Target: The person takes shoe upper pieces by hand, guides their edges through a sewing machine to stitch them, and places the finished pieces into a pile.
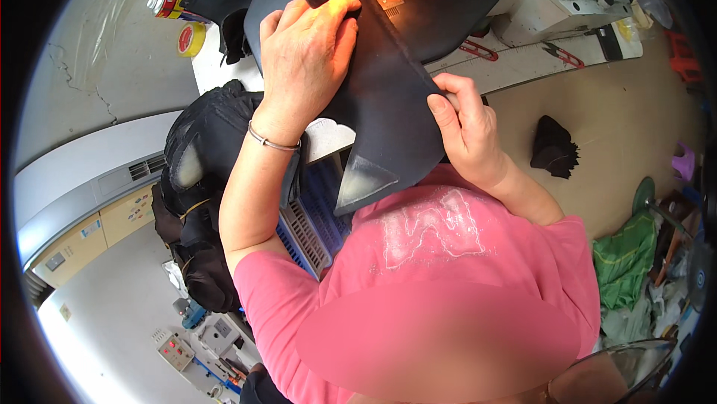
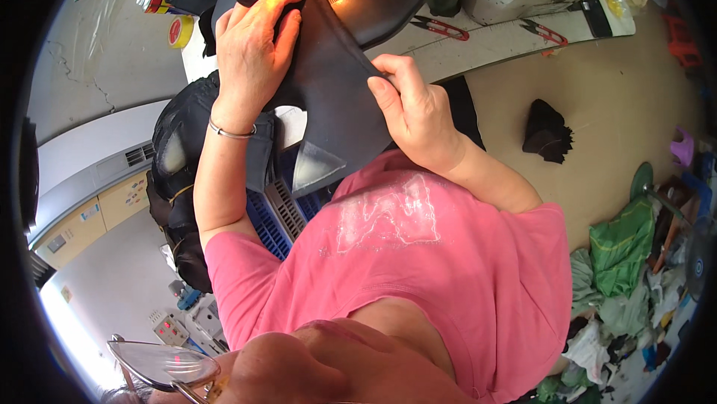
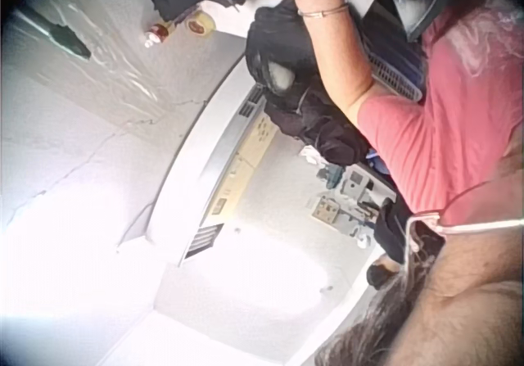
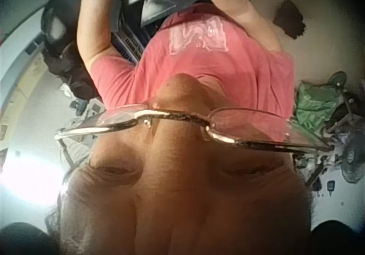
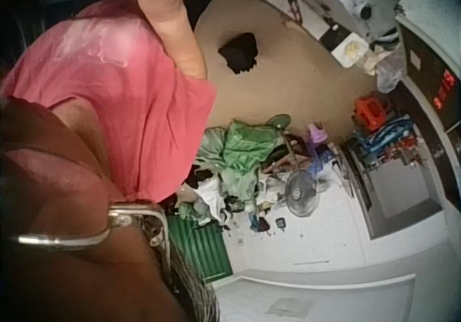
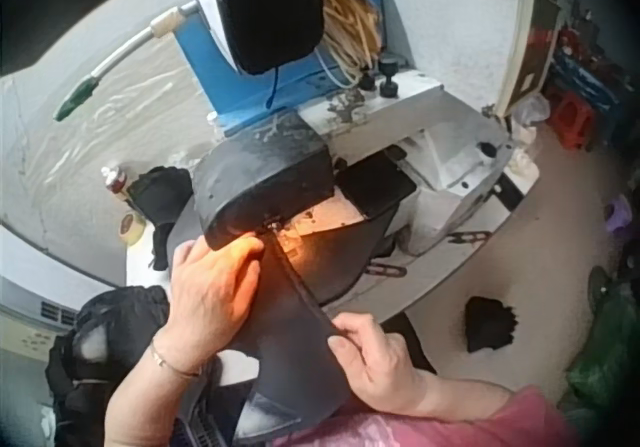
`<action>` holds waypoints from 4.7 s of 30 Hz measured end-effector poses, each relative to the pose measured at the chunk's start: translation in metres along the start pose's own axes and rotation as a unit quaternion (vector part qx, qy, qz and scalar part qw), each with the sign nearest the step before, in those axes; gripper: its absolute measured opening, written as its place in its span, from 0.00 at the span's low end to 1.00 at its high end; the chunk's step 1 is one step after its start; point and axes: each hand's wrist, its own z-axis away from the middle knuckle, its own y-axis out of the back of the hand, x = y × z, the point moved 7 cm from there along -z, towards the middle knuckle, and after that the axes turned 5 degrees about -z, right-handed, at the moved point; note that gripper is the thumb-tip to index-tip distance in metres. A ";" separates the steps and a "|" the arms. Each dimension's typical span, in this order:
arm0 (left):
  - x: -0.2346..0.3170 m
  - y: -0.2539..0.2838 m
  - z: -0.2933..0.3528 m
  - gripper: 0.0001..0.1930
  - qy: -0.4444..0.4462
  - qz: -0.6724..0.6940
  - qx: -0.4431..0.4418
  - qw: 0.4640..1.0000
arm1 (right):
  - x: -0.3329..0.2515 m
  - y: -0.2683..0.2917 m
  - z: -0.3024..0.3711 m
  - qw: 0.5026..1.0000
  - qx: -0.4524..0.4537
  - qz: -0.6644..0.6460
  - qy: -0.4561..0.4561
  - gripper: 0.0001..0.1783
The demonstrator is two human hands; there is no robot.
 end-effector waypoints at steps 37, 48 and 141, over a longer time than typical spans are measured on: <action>-0.097 -0.044 -0.058 0.43 0.007 0.195 -0.197 0.961 | -0.060 -0.023 -0.058 0.877 0.007 0.406 0.256 0.22; -0.173 -0.070 -0.066 0.38 -0.021 0.527 -0.086 0.845 | -0.059 -0.036 -0.096 0.868 0.000 0.447 0.216 0.20; -0.188 -0.014 0.069 0.19 0.237 0.073 -0.041 0.968 | 0.068 -0.186 -0.084 0.955 -0.181 0.107 0.211 0.18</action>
